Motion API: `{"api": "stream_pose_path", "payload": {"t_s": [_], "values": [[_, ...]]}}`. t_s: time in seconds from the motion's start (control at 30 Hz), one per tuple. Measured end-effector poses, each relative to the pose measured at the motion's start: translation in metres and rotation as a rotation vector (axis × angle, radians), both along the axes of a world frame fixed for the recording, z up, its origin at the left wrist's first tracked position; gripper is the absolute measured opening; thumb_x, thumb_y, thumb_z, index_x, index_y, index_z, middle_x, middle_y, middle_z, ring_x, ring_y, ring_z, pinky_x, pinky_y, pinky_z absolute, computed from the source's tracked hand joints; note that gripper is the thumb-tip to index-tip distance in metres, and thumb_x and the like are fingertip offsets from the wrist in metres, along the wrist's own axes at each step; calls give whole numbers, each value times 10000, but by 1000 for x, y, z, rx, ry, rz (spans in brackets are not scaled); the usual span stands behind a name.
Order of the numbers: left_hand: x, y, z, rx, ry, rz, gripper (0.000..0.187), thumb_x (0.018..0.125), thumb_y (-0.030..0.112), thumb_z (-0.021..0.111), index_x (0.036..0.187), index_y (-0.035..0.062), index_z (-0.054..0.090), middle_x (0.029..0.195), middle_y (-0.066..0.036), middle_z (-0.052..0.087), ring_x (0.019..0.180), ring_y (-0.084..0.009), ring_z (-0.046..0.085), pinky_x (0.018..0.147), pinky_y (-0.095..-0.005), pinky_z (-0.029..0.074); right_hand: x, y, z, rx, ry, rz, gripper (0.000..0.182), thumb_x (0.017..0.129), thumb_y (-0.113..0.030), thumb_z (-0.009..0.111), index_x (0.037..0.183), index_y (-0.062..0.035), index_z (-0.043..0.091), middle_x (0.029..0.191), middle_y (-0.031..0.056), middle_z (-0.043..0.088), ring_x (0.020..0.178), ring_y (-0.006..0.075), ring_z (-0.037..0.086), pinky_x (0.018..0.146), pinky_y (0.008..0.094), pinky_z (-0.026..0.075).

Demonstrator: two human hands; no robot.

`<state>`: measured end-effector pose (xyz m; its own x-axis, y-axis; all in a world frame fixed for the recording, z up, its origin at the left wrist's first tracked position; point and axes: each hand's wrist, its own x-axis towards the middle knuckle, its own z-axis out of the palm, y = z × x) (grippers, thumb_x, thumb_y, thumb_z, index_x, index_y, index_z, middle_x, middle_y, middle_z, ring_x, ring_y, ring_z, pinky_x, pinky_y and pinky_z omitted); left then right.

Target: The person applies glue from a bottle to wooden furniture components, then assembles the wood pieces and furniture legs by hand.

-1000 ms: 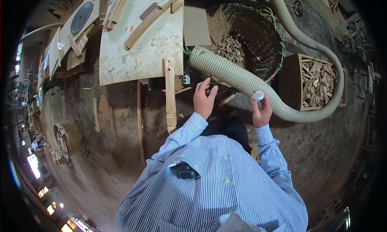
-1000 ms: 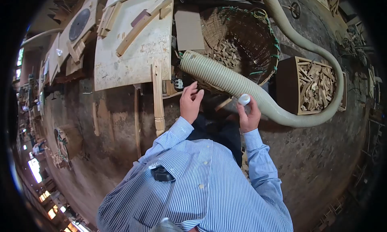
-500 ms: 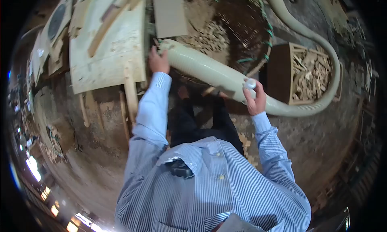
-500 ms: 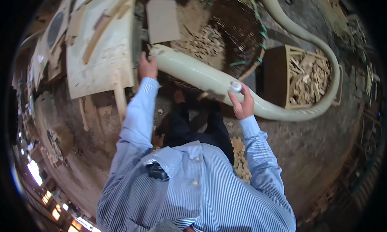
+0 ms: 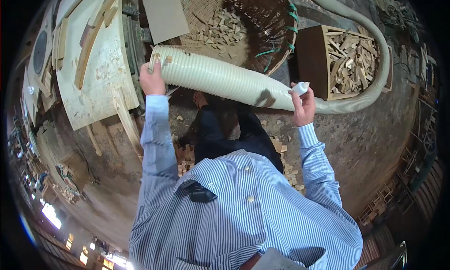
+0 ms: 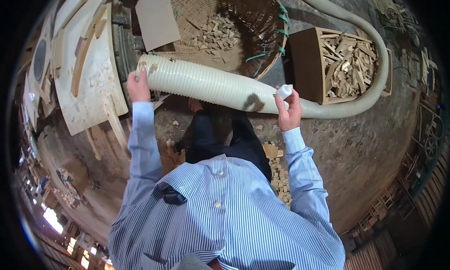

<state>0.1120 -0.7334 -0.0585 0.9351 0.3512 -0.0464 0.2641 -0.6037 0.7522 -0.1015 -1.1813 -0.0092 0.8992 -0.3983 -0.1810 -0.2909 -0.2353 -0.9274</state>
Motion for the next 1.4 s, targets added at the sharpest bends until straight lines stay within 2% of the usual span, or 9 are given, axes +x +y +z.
{"api": "stream_pose_path", "payload": {"t_s": [0.2, 0.33, 0.6, 0.83, 0.93, 1.07, 1.27, 1.3, 1.4], "values": [[-121, -74, 134, 42, 54, -90, 199, 958, 170, 742, 977, -5, 650, 862, -153, 678, 793, -234, 635, 766, -362, 515, -13, 6, -12, 123, -9, -61, 392, 1054, -119, 611, 1397, 21, 483, 1310, 177, 675, 1104, 215, 693, 991, 364, 549], [-226, -70, 115, -141, 203, 4, 180, 962, 145, 735, 974, 0, 629, 870, -127, 667, 805, -210, 632, 783, -352, 514, -15, -2, -7, 129, 17, -109, 389, 1052, -117, 620, 1396, 10, 489, 1306, 161, 677, 1073, 205, 697, 972, 349, 552], [-263, 39, -119, 51, 401, 19, 330, 981, 373, 674, 1046, 51, 652, 1033, -231, 706, 943, -457, 667, 873, -529, 508, -20, -2, -41, 158, 9, -53, 340, 1011, -111, 679, 1312, 9, 579, 1221, 89, 695, 1040, 145, 652, 948, 313, 511], [-230, 45, -277, 289, 1080, -65, 416, 1043, 493, 488, 1241, 157, 630, 1361, -174, 645, 1251, -370, 623, 952, -540, 549, -18, 20, -42, -82, 198, 198, 355, 971, -110, 697, 1292, 20, 616, 1164, 114, 722, 1056, 187, 678, 955, 316, 512], [-236, 42, -332, 450, 1156, -122, 421, 1059, 482, 452, 1231, 155, 653, 1235, -180, 696, 1191, -371, 661, 937, -509, 555, -7, 38, -51, -82, 245, 258, 367, 951, -113, 722, 1277, 23, 621, 1132, 124, 728, 1036, 206, 693, 942, 330, 527], [-226, 6, -248, -12, 452, 50, 368, 1039, 392, 591, 1139, 53, 693, 932, -193, 719, 947, -317, 735, 863, -416, 573, 22, 75, -69, -127, 168, 379, 414, 900, -114, 788, 1253, 28, 624, 1098, 143, 731, 997, 213, 701, 904, 337, 546], [-175, -82, -104, -798, 204, 51, 425, 1018, 204, 694, 1370, -8, 586, 1164, -145, 674, 1023, -192, 659, 860, -339, 556, 123, 182, -106, -164, -77, 658, 396, 817, -156, 864, 1137, -4, 687, 993, 159, 690, 862, 321, 697, 757, 380, 555], [-167, -77, -96, -577, 305, -107, 526, 1029, 179, 677, 1473, -25, 483, 1207, -150, 633, 1067, -165, 620, 895, -298, 531, 137, 201, -114, -174, -177, 698, 393, 823, -169, 862, 1137, -9, 690, 974, 157, 681, 842, 342, 682, 736, 392, 548], [-111, -84, -82, -909, 120, 67, 317, 1034, 202, 674, 1215, -17, 535, 1098, -96, 596, 977, -122, 584, 851, -288, 503, 172, 239, -133, -160, -285, 791, 362, 855, -165, 774, 1171, -19, 677, 938, 154, 659, 822, 360, 666, 712, 437, 543]]}}
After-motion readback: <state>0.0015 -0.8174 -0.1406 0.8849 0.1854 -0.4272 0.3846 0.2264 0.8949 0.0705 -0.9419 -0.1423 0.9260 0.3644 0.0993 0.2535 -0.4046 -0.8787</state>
